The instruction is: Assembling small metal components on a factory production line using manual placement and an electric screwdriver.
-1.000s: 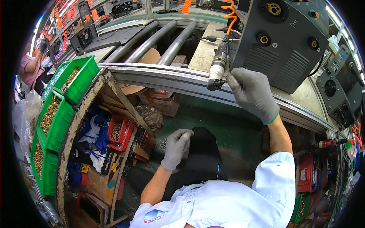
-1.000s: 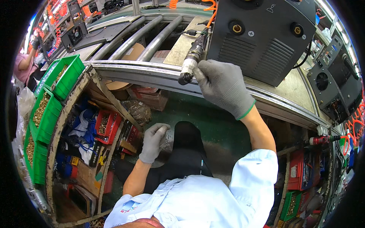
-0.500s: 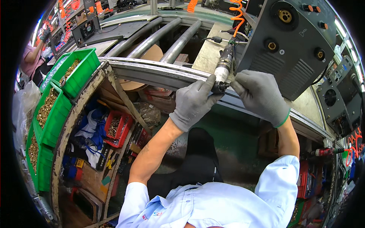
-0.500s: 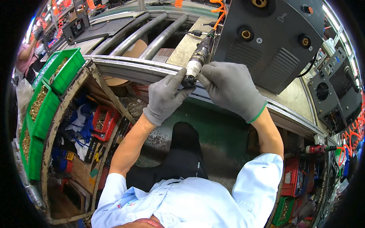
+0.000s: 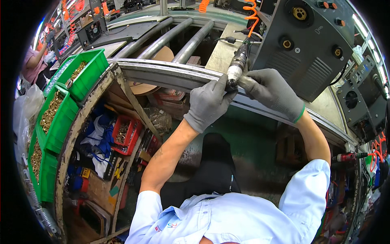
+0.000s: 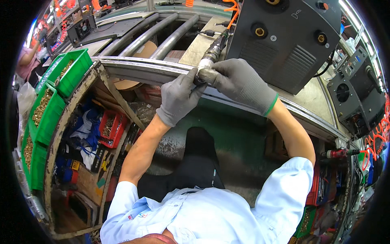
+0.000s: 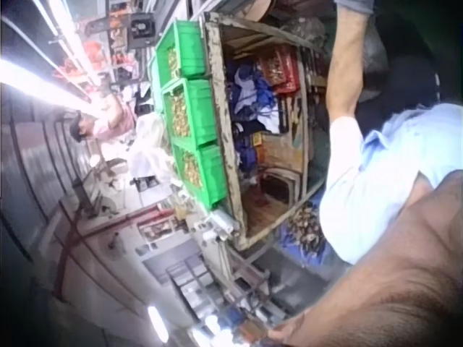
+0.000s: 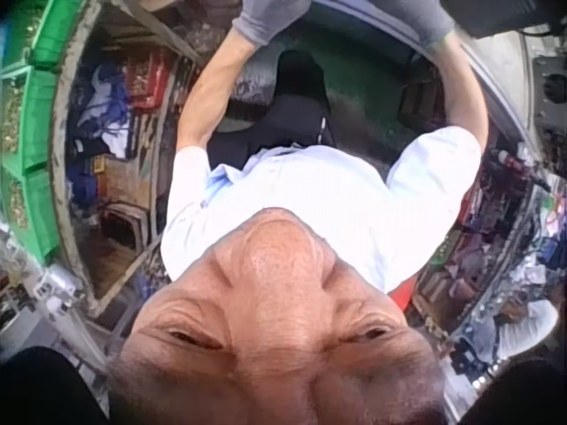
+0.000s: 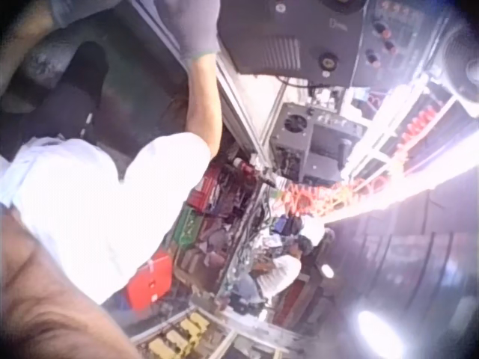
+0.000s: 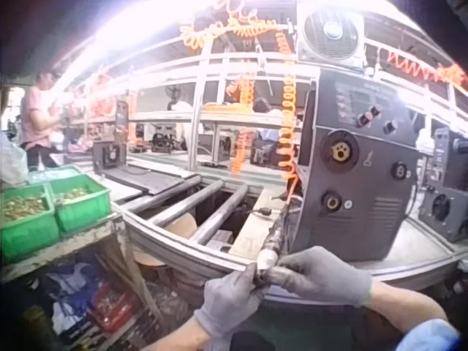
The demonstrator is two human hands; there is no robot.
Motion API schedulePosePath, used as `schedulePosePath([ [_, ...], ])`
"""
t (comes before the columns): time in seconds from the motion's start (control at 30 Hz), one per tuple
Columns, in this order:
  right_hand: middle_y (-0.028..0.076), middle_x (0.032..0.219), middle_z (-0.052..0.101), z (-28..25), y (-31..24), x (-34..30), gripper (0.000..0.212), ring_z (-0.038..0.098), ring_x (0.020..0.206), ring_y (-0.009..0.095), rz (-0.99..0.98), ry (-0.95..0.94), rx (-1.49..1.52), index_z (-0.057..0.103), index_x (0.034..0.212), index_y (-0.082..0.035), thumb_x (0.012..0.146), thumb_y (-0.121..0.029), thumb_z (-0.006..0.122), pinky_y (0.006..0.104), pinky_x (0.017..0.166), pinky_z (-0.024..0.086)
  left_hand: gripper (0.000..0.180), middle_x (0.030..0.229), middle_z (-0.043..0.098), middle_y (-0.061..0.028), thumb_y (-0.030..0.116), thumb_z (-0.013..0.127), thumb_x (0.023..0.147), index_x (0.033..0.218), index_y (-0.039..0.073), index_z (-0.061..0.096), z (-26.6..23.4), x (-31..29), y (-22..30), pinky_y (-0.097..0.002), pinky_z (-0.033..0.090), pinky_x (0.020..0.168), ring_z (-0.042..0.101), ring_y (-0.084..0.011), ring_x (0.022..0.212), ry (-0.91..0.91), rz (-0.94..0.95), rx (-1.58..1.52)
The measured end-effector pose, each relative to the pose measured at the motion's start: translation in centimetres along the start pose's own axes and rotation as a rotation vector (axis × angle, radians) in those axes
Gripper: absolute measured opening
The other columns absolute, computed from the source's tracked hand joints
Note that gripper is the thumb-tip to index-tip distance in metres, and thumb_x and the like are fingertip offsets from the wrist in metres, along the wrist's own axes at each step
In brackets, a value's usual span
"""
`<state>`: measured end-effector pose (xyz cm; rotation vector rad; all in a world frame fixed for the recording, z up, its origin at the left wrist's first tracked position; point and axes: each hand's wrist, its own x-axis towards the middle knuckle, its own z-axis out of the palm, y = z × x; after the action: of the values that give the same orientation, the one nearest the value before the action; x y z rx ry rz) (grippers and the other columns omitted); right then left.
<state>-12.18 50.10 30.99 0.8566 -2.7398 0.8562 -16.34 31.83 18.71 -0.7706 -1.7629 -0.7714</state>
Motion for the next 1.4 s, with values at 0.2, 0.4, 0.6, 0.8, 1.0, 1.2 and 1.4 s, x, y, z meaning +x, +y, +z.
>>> schedulePosePath([
  [0.2,0.017,0.093,0.065,-0.6,1.9,2.7,0.023,0.063,0.08,0.03,-0.232,0.296,-0.11,0.061,0.108,0.001,0.092,-0.014,0.057,0.0384,0.072,0.053,0.026,0.074,0.065,-0.0143,0.021,0.075,0.085,0.1,0.001,0.066,-0.4,0.0,-0.4,-0.0368,0.052,0.054,0.066,-0.0292,0.061,0.075,-0.16,-0.124],
  [0.4,0.016,0.119,0.061,3.4,3.5,7.1,0.051,0.058,0.114,0.036,-0.49,0.382,-0.85,0.051,0.132,-0.011,0.083,-0.01,0.064,0.0477,0.094,0.049,0.024,0.064,0.062,-0.0076,0.023,0.07,0.092,0.091,-0.001,0.067,-2.6,0.8,-1.6,-0.0303,0.047,0.054,0.06,-0.0157,0.057,0.224,-0.348,-0.249],
  [0.6,0.013,0.111,0.063,4.2,3.6,13.2,0.06,0.062,0.1,0.031,-0.613,0.535,-0.686,0.051,0.137,-0.01,0.078,-0.012,0.066,0.0455,0.088,0.05,0.032,0.064,0.058,-0.0019,0.029,0.066,0.096,0.089,-0.003,0.066,-7.9,4.4,-1.7,-0.0275,0.045,0.054,0.053,-0.0098,0.057,0.311,-0.629,-0.374],
  [0.8,0.009,0.094,0.062,2.2,-2.2,18.6,0.061,0.061,0.087,0.028,-0.643,0.265,-0.622,0.059,0.126,-0.012,0.067,-0.007,0.07,0.0411,0.075,0.048,0.034,0.055,0.03,0.008,0.04,0.055,0.101,0.086,0.009,0.056,-11.6,6.2,-1.6,-0.0248,0.02,0.043,0.026,-0.0039,0.046,0.505,-1.296,-0.784],
  [1.0,0.018,0.094,0.06,1.8,-10.9,18.4,0.045,0.066,0.08,0.034,-0.35,-0.601,-0.619,0.05,0.119,-0.003,0.078,-0.013,0.066,0.0447,0.064,0.053,0.032,0.057,0.024,0.009,0.044,0.054,0.1,0.081,0.019,0.047,-15.8,3.4,-2.4,-0.0242,0.02,0.041,0.022,-0.0047,0.044,0.708,-1.87,-1.015],
  [1.2,0.025,0.098,0.059,0.7,-17.0,14.2,0.052,0.068,0.079,0.04,0.063,-0.951,-0.325,0.044,0.117,0.002,0.076,-0.017,0.07,0.0476,0.066,0.056,0.034,0.062,0.043,0.008,0.051,0.051,0.1,0.091,0.019,0.057,-17.2,2.3,2.0,-0.0205,0.028,0.042,0.038,-0.0029,0.047,0.687,-2.175,-0.978],
  [1.4,0.023,0.1,0.059,0.5,-19.2,12.3,0.056,0.069,0.079,0.04,0.146,-0.893,-0.347,0.043,0.126,0.003,0.078,-0.013,0.067,0.0469,0.066,0.057,0.037,0.076,0.057,0.007,0.051,0.048,0.098,0.093,0.018,0.063,-16.8,3.0,2.7,-0.0196,0.032,0.047,0.046,-0.0029,0.056,0.747,-2.362,-0.874],
])
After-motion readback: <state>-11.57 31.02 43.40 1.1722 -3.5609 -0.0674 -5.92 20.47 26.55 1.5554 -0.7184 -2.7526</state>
